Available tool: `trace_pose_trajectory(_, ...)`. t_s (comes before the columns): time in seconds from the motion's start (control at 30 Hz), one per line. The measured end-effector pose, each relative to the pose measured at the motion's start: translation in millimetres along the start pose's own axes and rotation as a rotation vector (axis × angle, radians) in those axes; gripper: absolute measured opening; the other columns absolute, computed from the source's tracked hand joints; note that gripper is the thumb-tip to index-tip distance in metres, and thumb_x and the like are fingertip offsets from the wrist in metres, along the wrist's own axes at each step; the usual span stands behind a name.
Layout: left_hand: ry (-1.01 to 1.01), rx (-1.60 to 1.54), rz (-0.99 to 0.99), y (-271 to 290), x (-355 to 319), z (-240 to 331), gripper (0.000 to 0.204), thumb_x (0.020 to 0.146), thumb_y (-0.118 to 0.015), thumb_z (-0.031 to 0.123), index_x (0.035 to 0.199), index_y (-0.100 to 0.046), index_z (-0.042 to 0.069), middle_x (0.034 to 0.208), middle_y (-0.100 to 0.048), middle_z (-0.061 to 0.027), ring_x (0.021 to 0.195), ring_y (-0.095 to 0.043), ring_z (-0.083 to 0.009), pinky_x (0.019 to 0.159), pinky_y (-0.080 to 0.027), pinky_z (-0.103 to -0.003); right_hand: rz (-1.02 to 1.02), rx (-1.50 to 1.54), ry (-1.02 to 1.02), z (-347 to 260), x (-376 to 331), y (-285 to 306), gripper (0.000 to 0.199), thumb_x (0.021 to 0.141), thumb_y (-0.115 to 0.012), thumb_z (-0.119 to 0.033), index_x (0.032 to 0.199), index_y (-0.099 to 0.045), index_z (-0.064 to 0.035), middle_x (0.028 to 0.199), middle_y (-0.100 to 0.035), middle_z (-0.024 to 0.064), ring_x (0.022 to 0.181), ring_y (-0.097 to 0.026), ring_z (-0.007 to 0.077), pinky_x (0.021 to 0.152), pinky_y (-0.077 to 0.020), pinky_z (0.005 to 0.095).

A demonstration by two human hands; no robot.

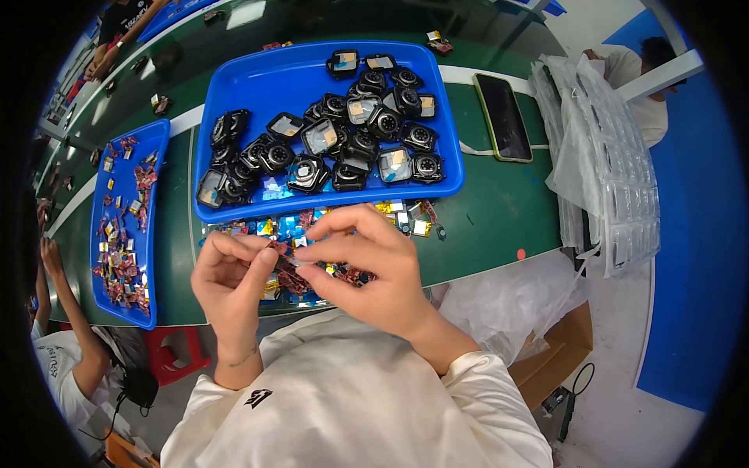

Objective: Assembling small electronic modules by attaching batteries and circuit boards to frames.

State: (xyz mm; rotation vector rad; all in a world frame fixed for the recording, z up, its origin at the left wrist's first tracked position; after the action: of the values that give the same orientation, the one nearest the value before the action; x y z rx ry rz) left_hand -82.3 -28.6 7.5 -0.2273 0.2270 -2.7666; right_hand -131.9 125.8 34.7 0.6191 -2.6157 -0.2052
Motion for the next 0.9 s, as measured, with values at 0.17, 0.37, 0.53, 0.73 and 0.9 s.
trace_pose_trajectory(0.17,0.020,-0.182,0.002,-0.8,2.1,-2.9,0.019,0.080,-0.063,-0.010,0.080,-0.048,0.001,0.086,-0.066,-0.0159,0.080,-0.064,-0.0151,0.071,-0.051,-0.024,-0.062,-0.327,0.364,-34.6,-1.7,-13.3,0.021,0.063,-0.079,-0.003,0.081,-0.070,-0.0074,0.105,-0.060,0.0130,0.078,-0.057,0.0151,0.058,-0.0427,0.0220)
trace_pose_trajectory(0.37,0.040,-0.176,-0.051,-6.4,-0.4,-5.1,0.021,0.080,-0.063,-0.011,0.079,-0.047,0.002,0.086,-0.066,-0.0159,0.081,-0.066,-0.0160,0.069,-0.051,-0.024,0.021,0.048,0.044,-8.0,0.5,-0.7,0.017,0.067,-0.075,0.001,0.081,-0.065,-0.0021,0.094,-0.066,0.0096,0.077,-0.061,0.0185,0.064,-0.0490,0.0269)
trace_pose_trajectory(0.53,0.022,-0.046,-0.143,-14.3,-4.9,-3.8,0.022,0.075,-0.067,-0.009,0.089,-0.052,0.000,0.084,-0.065,-0.0088,0.078,-0.062,-0.0101,0.063,-0.043,-0.020,0.067,0.025,0.129,-7.2,1.6,12.7,0.016,0.070,-0.071,0.007,0.083,-0.067,-0.0007,0.086,-0.066,0.0080,0.069,-0.061,0.0152,0.058,-0.0484,0.0223)
trace_pose_trajectory(0.73,0.078,0.134,-0.280,-25.0,-7.0,-5.6,0.017,0.073,-0.070,-0.004,0.090,-0.067,0.000,0.078,-0.061,-0.0035,0.071,-0.054,-0.0070,0.063,-0.040,-0.020,0.036,0.182,0.064,-4.5,1.5,12.0,0.016,0.071,-0.071,0.009,0.084,-0.067,0.0014,0.084,-0.066,0.0103,0.074,-0.064,0.0164,0.062,-0.0506,0.0232)
trace_pose_trajectory(0.9,0.114,0.040,-0.262,-26.0,-5.7,-6.8,0.011,0.077,-0.068,-0.002,0.088,-0.067,-0.002,0.081,-0.062,-0.0056,0.073,-0.055,-0.0095,0.063,-0.041,-0.021,0.009,0.535,-0.140,13.0,-7.3,6.0,0.011,0.077,-0.067,0.010,0.086,-0.064,0.0050,0.085,-0.064,0.0119,0.080,-0.064,0.0160,0.069,-0.0535,0.0240)
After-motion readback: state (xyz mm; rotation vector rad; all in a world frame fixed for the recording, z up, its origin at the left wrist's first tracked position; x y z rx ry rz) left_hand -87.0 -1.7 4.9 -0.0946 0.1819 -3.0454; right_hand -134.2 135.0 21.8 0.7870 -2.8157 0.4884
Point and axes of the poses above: each hand's wrist, its own x-axis towards the middle knuckle, its own y-axis out of the back of the hand, z = x × y, the point moved 10 cm from there along x, towards the middle knuckle
